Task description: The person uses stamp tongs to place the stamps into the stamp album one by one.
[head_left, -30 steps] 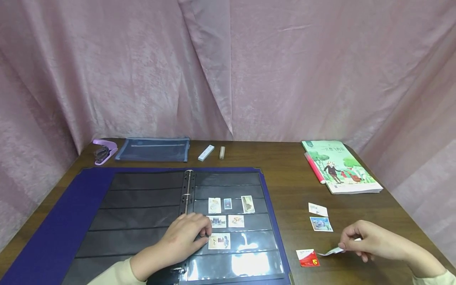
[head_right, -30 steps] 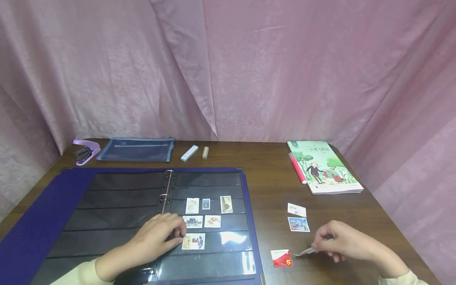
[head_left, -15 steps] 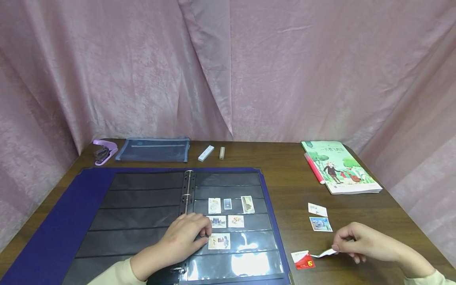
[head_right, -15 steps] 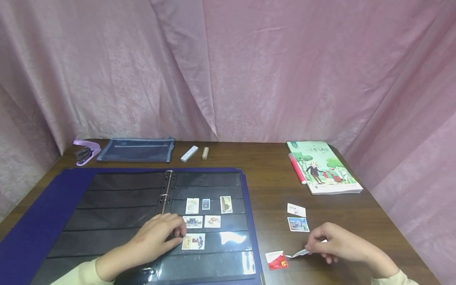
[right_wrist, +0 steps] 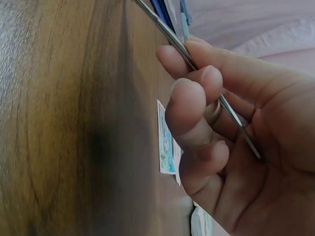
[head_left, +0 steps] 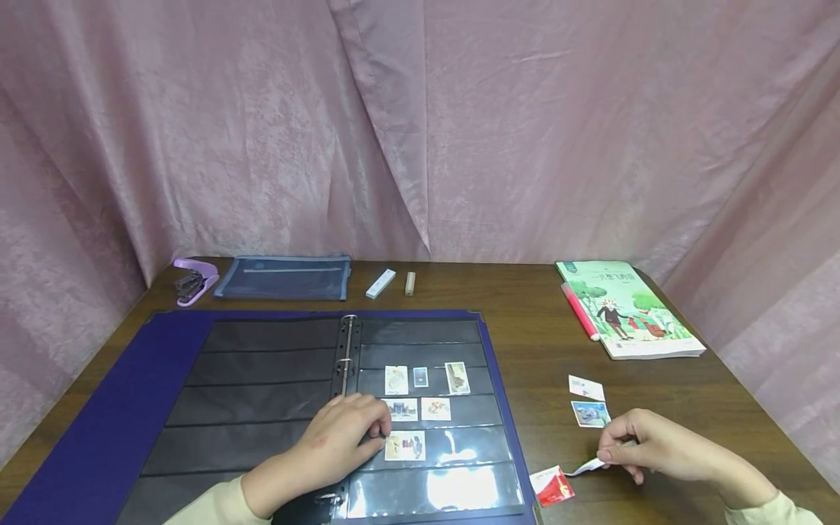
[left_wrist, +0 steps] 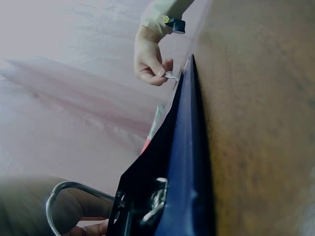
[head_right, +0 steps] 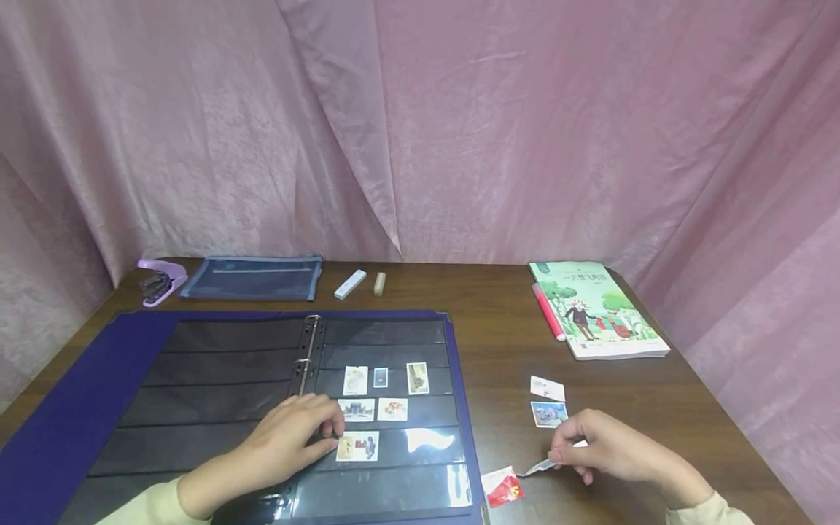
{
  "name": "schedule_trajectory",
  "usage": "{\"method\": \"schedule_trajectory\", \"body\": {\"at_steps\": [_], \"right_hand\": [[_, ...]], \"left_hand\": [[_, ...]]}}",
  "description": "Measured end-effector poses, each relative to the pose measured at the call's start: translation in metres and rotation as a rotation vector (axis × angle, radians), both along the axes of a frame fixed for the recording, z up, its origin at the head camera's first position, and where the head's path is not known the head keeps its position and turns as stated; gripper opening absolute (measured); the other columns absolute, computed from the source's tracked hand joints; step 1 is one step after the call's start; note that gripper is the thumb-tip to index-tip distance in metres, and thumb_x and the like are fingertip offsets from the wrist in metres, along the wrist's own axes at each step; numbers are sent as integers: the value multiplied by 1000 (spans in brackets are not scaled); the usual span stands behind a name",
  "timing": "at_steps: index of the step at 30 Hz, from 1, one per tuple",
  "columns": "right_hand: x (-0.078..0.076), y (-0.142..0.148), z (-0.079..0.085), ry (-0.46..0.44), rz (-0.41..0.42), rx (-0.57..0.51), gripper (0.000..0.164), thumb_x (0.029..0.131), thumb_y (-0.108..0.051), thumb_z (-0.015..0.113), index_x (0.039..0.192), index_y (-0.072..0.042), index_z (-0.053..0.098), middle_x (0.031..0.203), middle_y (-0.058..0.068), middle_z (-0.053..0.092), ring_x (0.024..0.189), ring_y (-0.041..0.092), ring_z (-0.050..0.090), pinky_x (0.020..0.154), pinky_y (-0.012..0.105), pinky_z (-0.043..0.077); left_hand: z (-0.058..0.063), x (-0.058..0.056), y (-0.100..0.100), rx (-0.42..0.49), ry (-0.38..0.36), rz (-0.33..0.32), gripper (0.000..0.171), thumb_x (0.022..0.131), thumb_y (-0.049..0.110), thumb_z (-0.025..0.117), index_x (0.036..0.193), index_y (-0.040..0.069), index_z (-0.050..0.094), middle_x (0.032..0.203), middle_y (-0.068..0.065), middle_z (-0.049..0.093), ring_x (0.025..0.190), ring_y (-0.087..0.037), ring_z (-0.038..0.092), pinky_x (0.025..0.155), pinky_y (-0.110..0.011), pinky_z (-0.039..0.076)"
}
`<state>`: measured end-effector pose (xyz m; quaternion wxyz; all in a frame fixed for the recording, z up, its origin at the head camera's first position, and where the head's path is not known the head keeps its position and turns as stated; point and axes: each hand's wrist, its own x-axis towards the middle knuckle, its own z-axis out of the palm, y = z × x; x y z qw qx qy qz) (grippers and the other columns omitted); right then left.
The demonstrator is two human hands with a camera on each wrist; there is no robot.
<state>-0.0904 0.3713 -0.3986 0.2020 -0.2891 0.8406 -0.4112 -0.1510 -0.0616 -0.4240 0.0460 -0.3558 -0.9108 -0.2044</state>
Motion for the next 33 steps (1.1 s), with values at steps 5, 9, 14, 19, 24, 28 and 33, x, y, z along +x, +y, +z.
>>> {"method": "schedule_trajectory", "body": {"at_steps": [5, 9, 14, 19, 24, 28, 33], "right_hand": [[-2, -1, 4, 21, 15, 1, 14, 89, -5, 50, 81, -10, 60, 51, 13, 51, 42, 12, 52, 36, 17, 31], [-3, 0, 7, 31, 19, -11, 14, 89, -3, 49, 81, -9, 59, 51, 12, 51, 43, 17, 52, 38, 17, 31], [-7, 3, 10, 71, 16, -28, 14, 88, -1, 49, 83, -8, 60, 54, 11, 51, 46, 13, 52, 46, 19, 39], [-9, 4, 11, 62, 26, -84, 15, 88, 4, 46, 83, -4, 58, 62, 13, 50, 49, 15, 53, 50, 23, 45], [-11, 2, 11, 48, 6, -127, 14, 89, 5, 44, 84, -1, 57, 68, 15, 49, 51, 18, 53, 49, 26, 45], [-15, -4, 10, 66, -18, -120, 14, 89, 3, 45, 83, -2, 57, 67, 12, 49, 51, 16, 54, 44, 24, 41], [-22, -12, 9, 79, -7, -120, 14, 89, 3, 45, 82, -3, 56, 64, 11, 50, 50, 14, 54, 40, 22, 37]], "left_hand": [[2, 0, 0, 1, 2, 5, 21, 71, 23, 72, 77, 28, 53, 71, 20, 45, 70, 3, 39, 67, -22, 34], [3, 0, -1, 3, 2, 8, 22, 70, 22, 73, 77, 28, 53, 71, 20, 45, 70, 3, 39, 67, -22, 34], [4, 0, -2, 2, -8, 8, 22, 71, 22, 72, 77, 28, 53, 71, 19, 44, 70, 3, 38, 68, -23, 34], [4, 0, -3, 12, -6, -5, 23, 70, 22, 73, 77, 28, 52, 71, 19, 44, 69, 3, 38, 67, -22, 33], [4, 0, -3, 17, -14, -15, 22, 71, 21, 73, 77, 28, 52, 71, 18, 44, 70, 2, 38, 67, -21, 33], [4, 1, -3, 13, -32, -19, 22, 71, 21, 72, 78, 29, 52, 72, 19, 44, 70, 2, 37, 68, -22, 33], [3, 2, -2, 21, -55, -34, 23, 72, 20, 72, 78, 29, 52, 73, 19, 44, 71, 2, 37, 67, -20, 33]]}}
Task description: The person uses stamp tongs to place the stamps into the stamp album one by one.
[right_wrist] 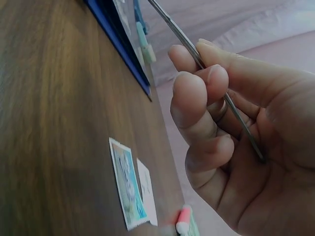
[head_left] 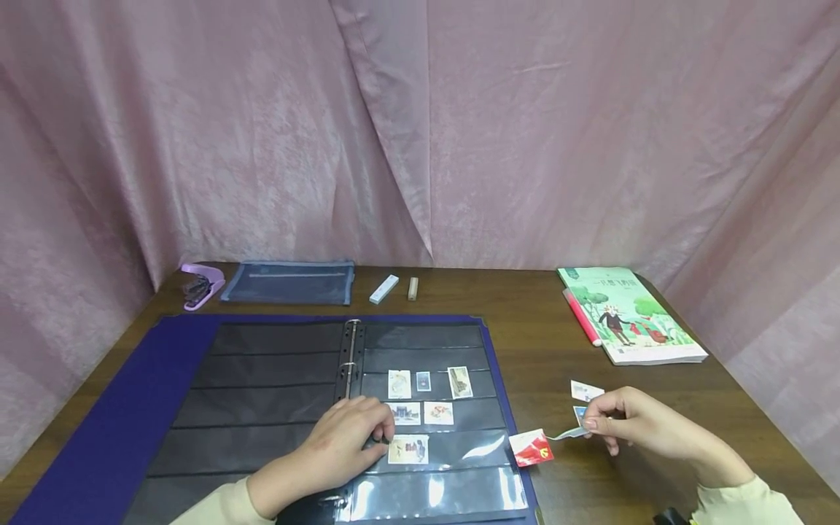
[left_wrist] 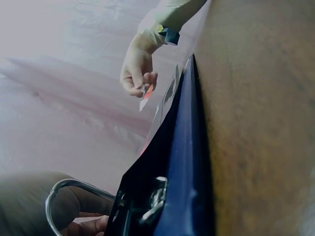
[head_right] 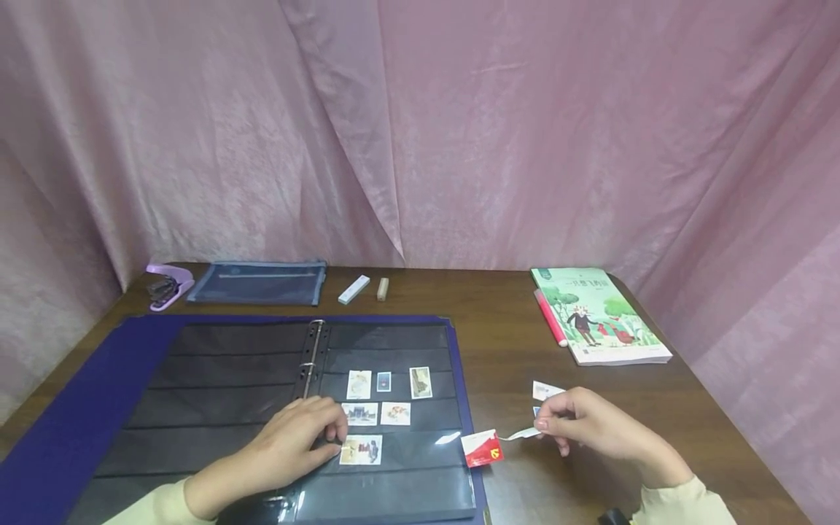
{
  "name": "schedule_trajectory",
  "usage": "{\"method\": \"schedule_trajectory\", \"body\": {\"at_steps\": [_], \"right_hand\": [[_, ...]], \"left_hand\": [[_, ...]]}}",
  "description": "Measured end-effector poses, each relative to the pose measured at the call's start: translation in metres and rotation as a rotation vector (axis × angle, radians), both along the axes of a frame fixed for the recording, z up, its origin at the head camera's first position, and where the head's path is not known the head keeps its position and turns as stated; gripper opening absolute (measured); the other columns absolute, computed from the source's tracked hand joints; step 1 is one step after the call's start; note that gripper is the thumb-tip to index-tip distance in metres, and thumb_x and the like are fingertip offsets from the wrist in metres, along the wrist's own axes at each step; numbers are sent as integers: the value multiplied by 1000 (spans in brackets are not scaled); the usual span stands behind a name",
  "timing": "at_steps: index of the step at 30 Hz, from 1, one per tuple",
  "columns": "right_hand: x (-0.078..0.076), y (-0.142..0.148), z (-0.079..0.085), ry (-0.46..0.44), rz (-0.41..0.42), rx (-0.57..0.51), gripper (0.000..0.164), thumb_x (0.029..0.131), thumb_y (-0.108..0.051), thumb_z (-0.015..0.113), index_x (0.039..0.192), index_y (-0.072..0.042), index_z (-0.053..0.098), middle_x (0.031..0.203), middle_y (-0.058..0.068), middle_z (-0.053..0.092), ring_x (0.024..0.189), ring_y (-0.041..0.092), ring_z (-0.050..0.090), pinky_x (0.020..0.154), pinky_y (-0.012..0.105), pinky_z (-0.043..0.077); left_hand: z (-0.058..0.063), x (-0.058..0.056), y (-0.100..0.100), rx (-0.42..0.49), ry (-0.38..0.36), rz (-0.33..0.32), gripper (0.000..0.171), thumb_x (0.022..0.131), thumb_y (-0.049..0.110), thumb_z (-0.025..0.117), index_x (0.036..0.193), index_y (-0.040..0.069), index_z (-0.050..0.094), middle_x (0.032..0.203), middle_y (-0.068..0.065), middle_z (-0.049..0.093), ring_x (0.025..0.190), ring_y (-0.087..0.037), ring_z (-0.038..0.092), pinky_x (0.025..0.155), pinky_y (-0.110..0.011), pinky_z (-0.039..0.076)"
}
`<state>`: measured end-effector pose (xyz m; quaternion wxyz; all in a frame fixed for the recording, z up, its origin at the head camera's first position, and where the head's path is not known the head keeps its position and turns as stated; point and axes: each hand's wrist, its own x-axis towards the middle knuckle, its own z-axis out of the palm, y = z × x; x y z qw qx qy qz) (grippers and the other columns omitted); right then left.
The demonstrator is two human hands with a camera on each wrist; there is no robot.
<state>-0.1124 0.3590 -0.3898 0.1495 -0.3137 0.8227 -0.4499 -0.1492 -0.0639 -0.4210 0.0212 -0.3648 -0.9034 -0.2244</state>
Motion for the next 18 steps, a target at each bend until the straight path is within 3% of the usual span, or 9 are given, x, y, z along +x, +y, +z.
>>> {"method": "schedule_trajectory", "body": {"at_steps": [5, 11, 18], "right_hand": [[-8, -7, -1, 1, 3, -15, 14, 89, 2, 46, 80, -1, 56, 63, 12, 49, 50, 12, 53, 41, 22, 37], [-19, -15, -2, -38, 32, -63, 14, 90, 4, 44, 81, 4, 55, 61, 17, 49, 47, 19, 48, 38, 25, 37], [-30, -27, 1, -16, -31, -18, 15, 90, -3, 47, 81, 3, 56, 57, 17, 50, 47, 16, 49, 39, 28, 37]], "left_hand": [[0, 0, 0, 2, 3, -3, 23, 71, 19, 72, 77, 29, 52, 73, 19, 44, 71, 2, 37, 66, -20, 33], [-1, 0, 0, 2, 13, -1, 23, 71, 20, 72, 76, 29, 51, 74, 19, 44, 71, 2, 38, 67, -21, 34], [-1, 0, 0, 2, 15, -9, 24, 71, 19, 72, 76, 29, 50, 73, 19, 44, 71, 2, 37, 66, -20, 34]]}}
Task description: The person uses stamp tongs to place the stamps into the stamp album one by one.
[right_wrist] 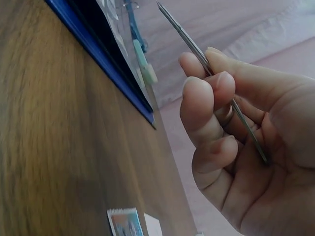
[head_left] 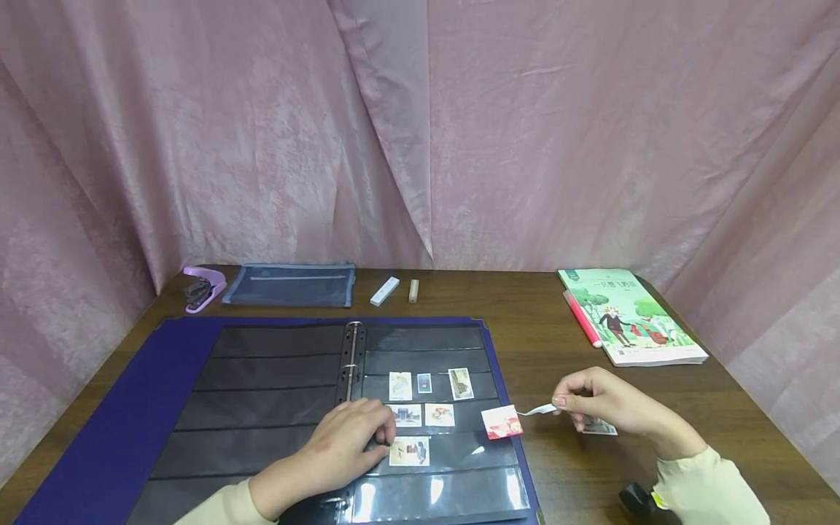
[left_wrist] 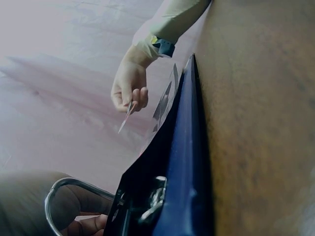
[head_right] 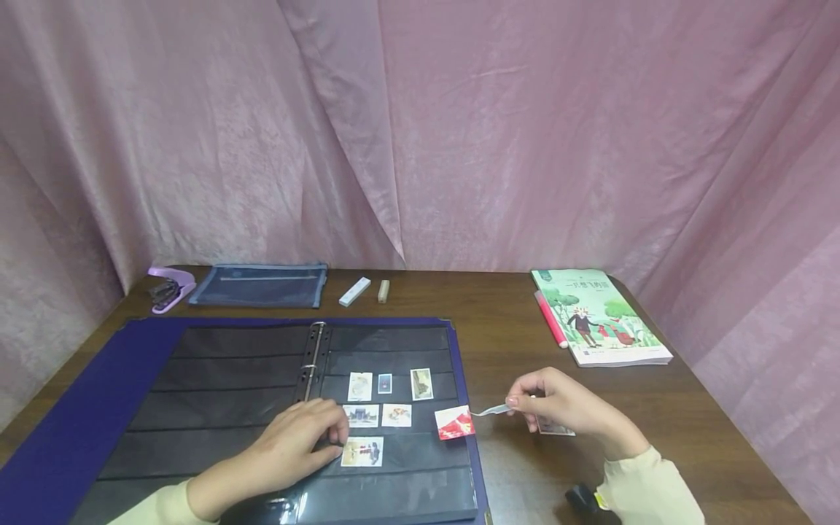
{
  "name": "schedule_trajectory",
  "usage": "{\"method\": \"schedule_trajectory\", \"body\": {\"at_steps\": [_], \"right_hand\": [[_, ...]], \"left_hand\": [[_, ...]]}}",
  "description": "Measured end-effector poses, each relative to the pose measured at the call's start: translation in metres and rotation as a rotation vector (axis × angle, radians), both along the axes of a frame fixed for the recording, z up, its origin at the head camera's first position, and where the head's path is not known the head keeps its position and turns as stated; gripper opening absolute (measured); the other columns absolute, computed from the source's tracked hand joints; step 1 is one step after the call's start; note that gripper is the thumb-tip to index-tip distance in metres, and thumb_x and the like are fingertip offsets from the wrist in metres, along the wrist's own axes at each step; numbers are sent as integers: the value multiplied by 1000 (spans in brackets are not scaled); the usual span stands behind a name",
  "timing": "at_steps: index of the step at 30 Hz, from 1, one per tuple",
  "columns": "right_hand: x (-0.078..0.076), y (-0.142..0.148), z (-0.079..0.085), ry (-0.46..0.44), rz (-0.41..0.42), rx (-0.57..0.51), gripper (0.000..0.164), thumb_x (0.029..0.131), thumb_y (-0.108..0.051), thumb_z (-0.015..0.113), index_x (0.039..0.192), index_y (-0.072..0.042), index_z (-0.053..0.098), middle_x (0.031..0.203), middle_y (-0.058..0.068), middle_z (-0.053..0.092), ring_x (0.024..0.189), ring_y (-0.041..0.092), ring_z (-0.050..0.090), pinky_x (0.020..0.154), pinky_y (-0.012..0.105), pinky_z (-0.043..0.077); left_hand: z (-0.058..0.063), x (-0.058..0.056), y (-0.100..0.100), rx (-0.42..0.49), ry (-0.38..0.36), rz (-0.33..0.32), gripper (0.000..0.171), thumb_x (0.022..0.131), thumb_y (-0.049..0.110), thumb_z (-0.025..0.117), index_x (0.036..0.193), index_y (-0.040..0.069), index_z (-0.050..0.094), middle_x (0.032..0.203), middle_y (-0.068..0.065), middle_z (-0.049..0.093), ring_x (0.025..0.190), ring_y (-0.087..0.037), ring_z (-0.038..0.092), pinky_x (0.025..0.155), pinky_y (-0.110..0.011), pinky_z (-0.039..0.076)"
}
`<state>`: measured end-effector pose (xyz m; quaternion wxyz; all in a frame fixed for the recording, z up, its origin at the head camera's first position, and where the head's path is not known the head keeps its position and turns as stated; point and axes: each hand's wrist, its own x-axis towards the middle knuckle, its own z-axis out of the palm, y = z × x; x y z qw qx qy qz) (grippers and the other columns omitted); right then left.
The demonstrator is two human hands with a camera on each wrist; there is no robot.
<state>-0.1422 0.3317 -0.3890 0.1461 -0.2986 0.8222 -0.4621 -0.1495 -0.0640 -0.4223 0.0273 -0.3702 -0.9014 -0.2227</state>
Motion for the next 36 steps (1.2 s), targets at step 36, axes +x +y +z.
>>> {"method": "schedule_trajectory", "body": {"at_steps": [36], "right_hand": [[-19, -50, -15, -18, -123, 136, 22, 87, -22, 56, 79, -3, 63, 57, 14, 55, 50, 3, 51, 42, 20, 35]], "left_hand": [[-3, -1, 0, -9, 10, -2, 24, 73, 23, 71, 75, 30, 47, 72, 21, 42, 69, 3, 37, 68, -21, 35]]}}
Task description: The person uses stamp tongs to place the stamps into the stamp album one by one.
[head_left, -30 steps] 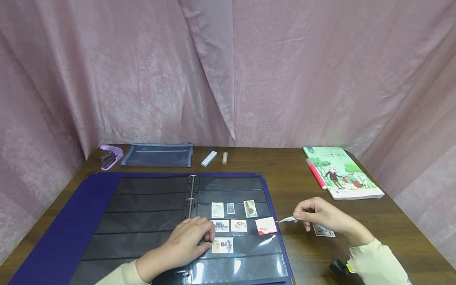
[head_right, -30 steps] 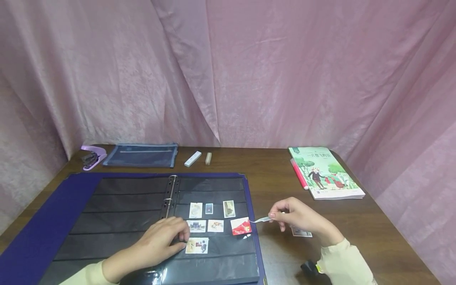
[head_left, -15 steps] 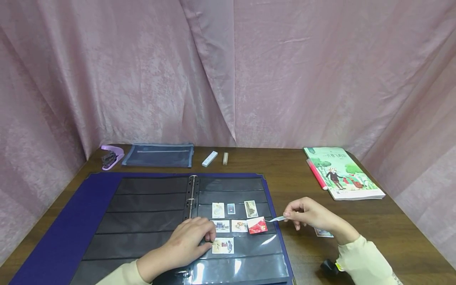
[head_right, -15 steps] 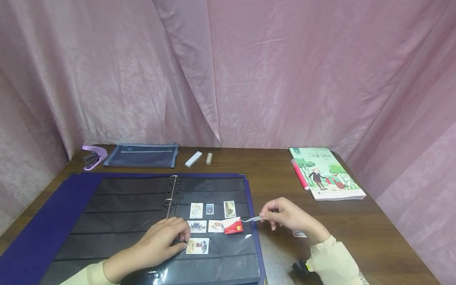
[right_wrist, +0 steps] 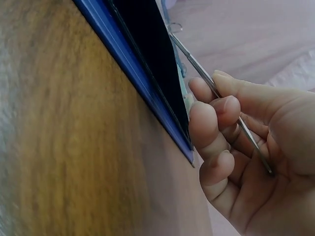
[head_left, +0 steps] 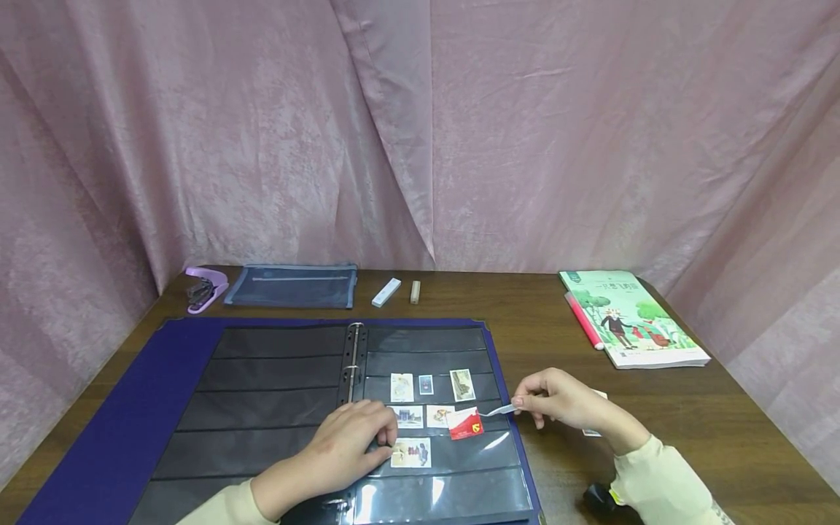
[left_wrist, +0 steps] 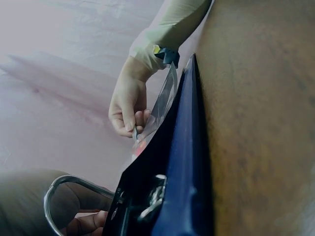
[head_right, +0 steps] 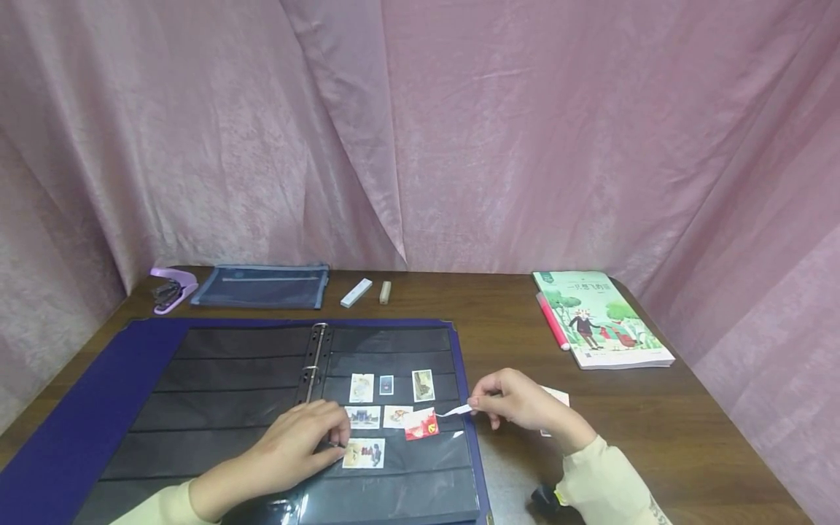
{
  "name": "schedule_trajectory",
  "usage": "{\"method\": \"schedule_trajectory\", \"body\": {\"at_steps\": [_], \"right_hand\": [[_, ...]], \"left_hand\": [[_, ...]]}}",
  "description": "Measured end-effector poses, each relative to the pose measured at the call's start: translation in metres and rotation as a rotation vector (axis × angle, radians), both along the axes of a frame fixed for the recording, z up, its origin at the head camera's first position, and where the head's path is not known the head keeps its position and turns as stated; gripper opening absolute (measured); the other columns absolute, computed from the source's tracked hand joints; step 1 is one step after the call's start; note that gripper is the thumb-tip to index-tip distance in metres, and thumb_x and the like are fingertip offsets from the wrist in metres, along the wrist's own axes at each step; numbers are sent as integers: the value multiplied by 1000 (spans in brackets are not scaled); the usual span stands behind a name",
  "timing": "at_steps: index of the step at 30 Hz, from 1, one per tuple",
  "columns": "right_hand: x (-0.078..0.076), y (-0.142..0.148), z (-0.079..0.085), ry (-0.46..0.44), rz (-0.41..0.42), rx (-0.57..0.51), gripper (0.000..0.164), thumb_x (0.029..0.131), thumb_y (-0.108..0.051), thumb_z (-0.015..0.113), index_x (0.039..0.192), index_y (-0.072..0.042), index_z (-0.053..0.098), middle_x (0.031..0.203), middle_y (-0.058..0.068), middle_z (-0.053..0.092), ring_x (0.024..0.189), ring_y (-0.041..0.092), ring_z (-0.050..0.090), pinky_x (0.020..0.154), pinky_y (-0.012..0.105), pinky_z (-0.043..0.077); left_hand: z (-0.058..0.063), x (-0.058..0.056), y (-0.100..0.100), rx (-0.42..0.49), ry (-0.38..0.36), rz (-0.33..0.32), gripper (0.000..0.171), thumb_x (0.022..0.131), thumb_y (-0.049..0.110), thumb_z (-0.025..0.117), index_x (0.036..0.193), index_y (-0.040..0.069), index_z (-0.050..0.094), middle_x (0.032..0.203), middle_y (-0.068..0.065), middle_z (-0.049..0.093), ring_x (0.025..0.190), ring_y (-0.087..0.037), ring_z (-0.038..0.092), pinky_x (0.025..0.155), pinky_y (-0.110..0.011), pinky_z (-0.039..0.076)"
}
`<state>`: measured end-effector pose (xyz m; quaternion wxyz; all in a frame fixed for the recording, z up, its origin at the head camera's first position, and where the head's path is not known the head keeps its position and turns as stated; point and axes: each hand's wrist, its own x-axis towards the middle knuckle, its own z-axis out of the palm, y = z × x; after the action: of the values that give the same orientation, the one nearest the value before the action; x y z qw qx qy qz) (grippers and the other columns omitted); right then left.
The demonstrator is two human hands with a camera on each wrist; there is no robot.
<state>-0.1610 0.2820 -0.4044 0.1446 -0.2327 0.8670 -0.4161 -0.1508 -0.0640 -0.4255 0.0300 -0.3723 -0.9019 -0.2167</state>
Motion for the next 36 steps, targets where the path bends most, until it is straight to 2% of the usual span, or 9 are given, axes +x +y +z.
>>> {"method": "schedule_trajectory", "body": {"at_steps": [18, 23, 36], "right_hand": [[5, -6, 5, 16, 43, 64, 23, 87, -27, 56, 76, -9, 64, 51, 13, 54, 46, 8, 50, 42, 19, 35], [4, -7, 6, 16, 56, 80, 23, 86, -28, 57, 76, -9, 64, 50, 12, 54, 46, 5, 49, 42, 18, 34], [0, -9, 8, 17, 133, 95, 20, 87, -25, 56, 77, -9, 65, 52, 13, 55, 46, 6, 52, 45, 16, 38]], "left_hand": [[2, 1, 0, -5, -2, 3, 23, 74, 23, 70, 75, 30, 48, 72, 20, 42, 69, 3, 36, 68, -22, 35], [1, 1, 0, 1, 2, 4, 23, 73, 22, 70, 74, 30, 48, 72, 20, 42, 69, 3, 37, 68, -22, 36], [-1, 0, 0, 5, 18, 0, 24, 73, 22, 70, 74, 30, 48, 72, 20, 41, 69, 3, 36, 67, -21, 35]]}}
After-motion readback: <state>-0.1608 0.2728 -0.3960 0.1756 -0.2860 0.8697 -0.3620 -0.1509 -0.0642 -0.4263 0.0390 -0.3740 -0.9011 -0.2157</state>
